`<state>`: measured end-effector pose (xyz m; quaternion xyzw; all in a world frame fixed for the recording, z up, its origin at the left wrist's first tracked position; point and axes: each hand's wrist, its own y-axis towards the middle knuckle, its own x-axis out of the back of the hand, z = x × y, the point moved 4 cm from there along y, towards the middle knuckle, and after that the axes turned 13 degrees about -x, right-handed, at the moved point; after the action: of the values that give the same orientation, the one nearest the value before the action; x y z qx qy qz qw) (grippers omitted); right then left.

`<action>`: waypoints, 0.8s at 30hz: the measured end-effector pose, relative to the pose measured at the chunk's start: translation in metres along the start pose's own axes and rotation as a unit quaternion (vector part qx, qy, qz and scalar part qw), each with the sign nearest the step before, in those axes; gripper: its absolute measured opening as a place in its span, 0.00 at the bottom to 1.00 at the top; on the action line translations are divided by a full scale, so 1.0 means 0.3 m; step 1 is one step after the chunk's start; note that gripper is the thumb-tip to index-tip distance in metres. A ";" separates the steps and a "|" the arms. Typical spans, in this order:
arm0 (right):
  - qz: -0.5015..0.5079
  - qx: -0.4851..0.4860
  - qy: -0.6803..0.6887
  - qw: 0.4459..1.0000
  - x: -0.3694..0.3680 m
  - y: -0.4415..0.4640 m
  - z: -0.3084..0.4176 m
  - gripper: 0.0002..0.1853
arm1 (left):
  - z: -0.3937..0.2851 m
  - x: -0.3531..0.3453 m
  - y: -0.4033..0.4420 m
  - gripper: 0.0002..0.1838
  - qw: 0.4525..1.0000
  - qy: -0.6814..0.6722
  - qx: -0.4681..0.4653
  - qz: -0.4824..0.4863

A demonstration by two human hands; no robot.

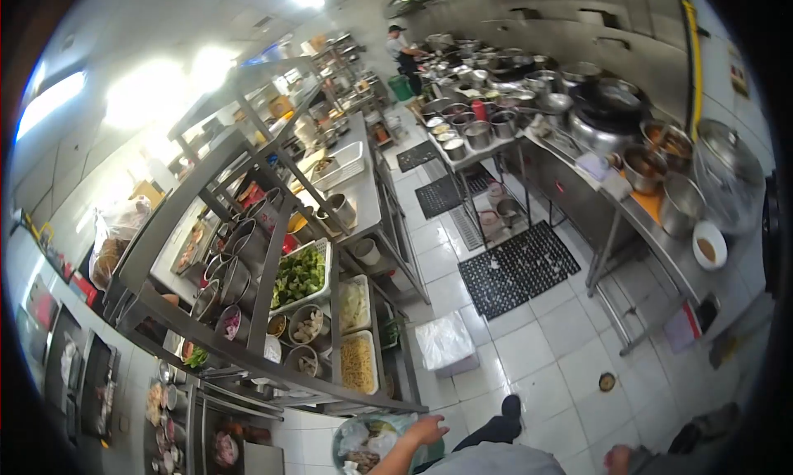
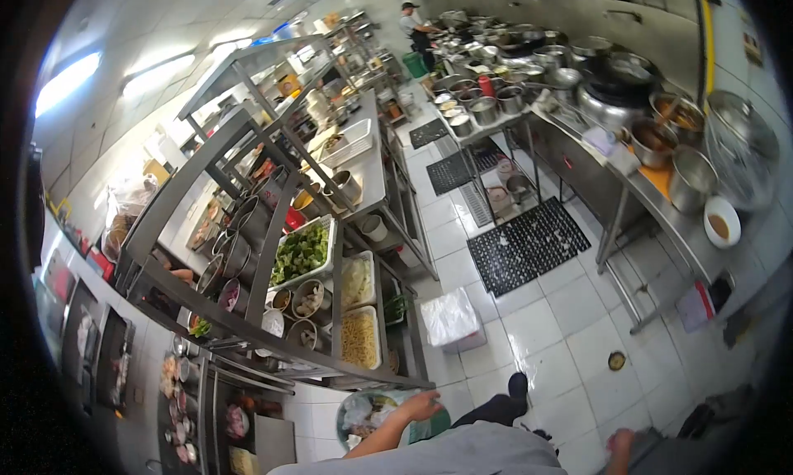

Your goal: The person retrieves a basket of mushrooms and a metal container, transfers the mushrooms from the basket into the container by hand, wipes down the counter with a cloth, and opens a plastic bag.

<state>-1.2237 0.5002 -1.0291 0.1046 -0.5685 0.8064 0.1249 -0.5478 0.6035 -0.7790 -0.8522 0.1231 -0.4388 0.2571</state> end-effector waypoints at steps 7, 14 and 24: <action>0.020 0.147 0.021 0.989 -0.371 -0.127 1.017 0.08 | 0.039 0.073 0.434 0.35 0.998 -0.041 0.012 0.050; 0.118 0.055 -0.137 0.982 -0.627 -0.109 1.100 0.13 | -0.024 0.582 0.803 0.32 0.990 -0.077 -0.018 -0.117; 0.137 -0.097 -0.243 0.955 -0.882 0.258 1.518 0.09 | -0.078 0.981 0.887 0.30 0.967 -0.080 0.131 -0.205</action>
<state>-0.9859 0.0241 -1.0291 0.2061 -0.6660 0.7070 -0.1188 -0.3905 0.2448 -0.7115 -0.8506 -0.1339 -0.4244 0.2801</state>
